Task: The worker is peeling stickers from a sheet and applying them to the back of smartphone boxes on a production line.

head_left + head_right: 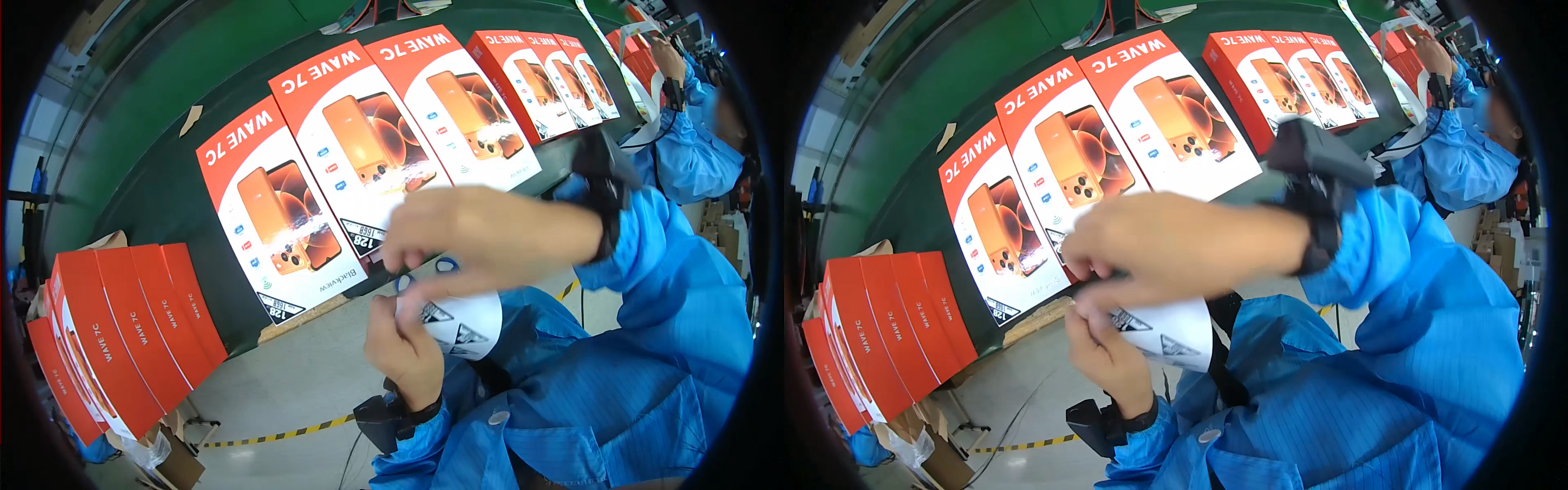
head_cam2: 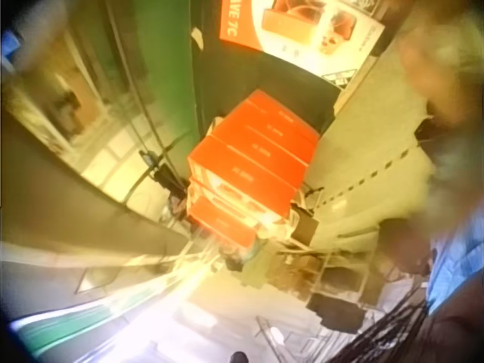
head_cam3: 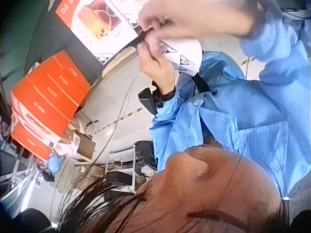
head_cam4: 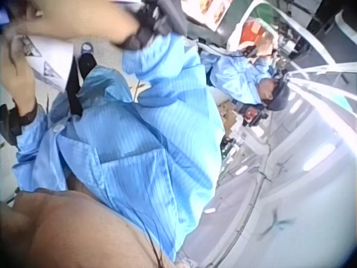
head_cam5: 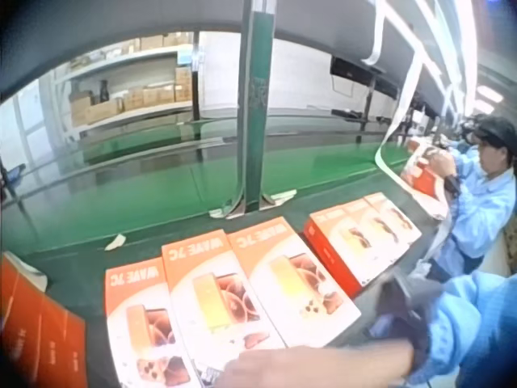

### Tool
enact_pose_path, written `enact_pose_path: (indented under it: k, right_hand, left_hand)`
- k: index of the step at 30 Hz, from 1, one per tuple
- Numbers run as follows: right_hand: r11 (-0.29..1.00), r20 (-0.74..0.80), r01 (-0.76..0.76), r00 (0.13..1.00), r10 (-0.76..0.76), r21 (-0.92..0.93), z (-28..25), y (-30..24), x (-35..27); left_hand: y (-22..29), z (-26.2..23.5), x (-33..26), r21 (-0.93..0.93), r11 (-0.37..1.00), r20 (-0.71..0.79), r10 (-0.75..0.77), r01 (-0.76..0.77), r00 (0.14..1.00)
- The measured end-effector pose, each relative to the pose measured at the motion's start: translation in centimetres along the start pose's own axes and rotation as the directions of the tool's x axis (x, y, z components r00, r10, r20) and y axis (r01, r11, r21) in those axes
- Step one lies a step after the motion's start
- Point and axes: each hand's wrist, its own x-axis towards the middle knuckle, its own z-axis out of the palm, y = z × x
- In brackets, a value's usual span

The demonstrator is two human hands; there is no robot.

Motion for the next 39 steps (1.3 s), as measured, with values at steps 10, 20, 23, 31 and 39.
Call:
enact_pose_path:
  k: [10,20,23,31,39]
  right_hand:
    - [0.951,-0.263,0.181,0.933,-0.247,-0.251,2.0,-1.5,-4.5]
    - [0.980,-0.033,-0.128,0.990,0.135,0.149,-6.8,2.4,-3.6]
    - [0.982,0.112,-0.135,0.986,0.120,0.132,-5.9,3.2,-2.5]
    - [0.995,0.183,-0.075,0.981,0.062,0.062,-5.8,4.1,-1.8]
    - [0.996,0.064,-0.009,0.998,0.003,0.089,-5.3,4.9,-2.3]
  left_hand:
    - [2.1,0.5,0.2,-0.129,0.983,-0.014,-0.134,0.132,0.991]
    - [1.2,5.1,-0.5,-0.037,0.893,0.164,0.448,-0.448,0.879]
    - [1.5,7.4,0.0,0.013,0.856,0.252,0.497,-0.516,0.831]
    - [1.2,9.0,-0.1,0.161,0.805,0.268,0.521,-0.571,0.810]
    - [1.3,9.3,-0.3,0.182,0.846,0.248,0.453,-0.501,0.856]
